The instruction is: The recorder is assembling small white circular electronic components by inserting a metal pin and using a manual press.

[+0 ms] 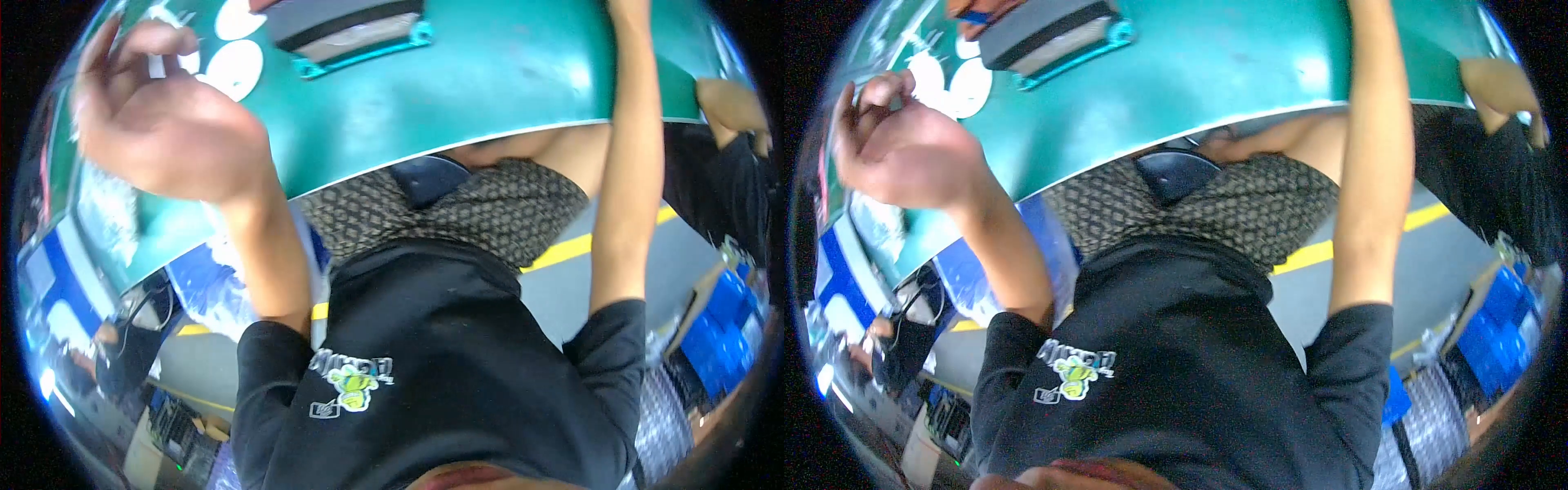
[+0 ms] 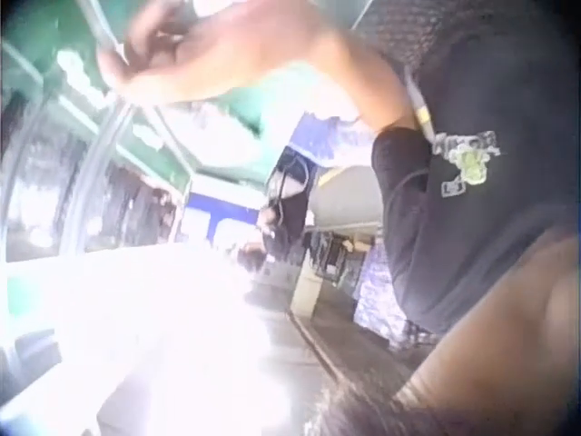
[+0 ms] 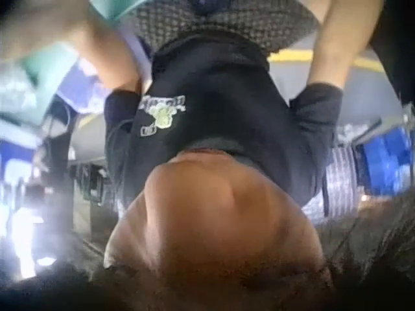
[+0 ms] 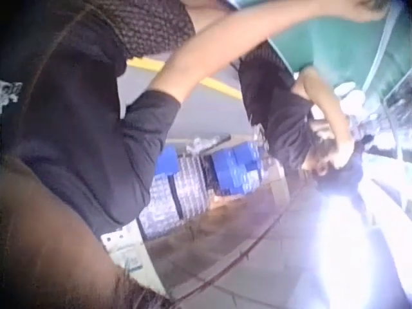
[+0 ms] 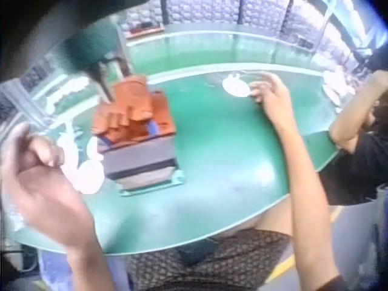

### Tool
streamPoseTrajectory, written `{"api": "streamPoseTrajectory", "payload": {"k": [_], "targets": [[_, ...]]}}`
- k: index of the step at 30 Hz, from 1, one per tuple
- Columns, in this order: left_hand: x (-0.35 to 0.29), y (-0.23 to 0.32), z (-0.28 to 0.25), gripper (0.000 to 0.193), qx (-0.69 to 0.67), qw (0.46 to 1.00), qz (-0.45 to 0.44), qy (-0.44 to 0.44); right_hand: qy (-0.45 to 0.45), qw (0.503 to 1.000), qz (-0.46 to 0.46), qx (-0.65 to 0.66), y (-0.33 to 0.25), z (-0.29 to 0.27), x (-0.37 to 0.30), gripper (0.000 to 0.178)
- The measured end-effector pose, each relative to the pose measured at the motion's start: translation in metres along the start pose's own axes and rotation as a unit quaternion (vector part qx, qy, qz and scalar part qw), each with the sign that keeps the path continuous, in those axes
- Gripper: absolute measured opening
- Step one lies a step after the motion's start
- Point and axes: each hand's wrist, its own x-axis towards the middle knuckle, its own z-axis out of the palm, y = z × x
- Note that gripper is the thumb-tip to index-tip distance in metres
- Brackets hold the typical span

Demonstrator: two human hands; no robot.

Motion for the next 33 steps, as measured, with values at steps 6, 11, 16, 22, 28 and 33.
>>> {"api": "streamPoseTrajectory", "payload": {"k": [6, 11, 16, 22, 28, 33], "targets": [[-0.053, 0.037, -0.061, 0.034, 0.371, 0.913, -0.118, -0.125, 0.109, 0.971, 0.161, 0.142, -0.037, 0.015, -0.016, 0.032], [-0.057, 0.012, -0.052, 0.028, 0.558, 0.782, 0.064, -0.271, 0.101, 0.992, 0.025, 0.069, 0.015, -0.001, -0.005, 0.012], [-0.043, 0.01, -0.059, 0.016, 0.55, 0.786, 0.082, -0.271, 0.083, 0.973, 0.145, 0.161, -0.036, 0.006, -0.023, 0.013], [-0.048, 0.039, -0.059, 0.02, 0.367, 0.919, -0.024, -0.144, -0.023, 0.942, 0.152, 0.3, -0.035, 0.01, -0.04, 0.015], [-0.09, 0.026, -0.052, 0.012, 0.083, 0.933, -0.343, -0.073, -0.045, 0.958, 0.176, 0.224, -0.042, 0.015, -0.051, 0.016], [-0.08, 0.021, -0.033, 0.015, 0.141, 0.944, -0.287, -0.076, -0.038, 0.98, 0.119, 0.157, -0.044, 0.006, -0.051, 0.014]]}}
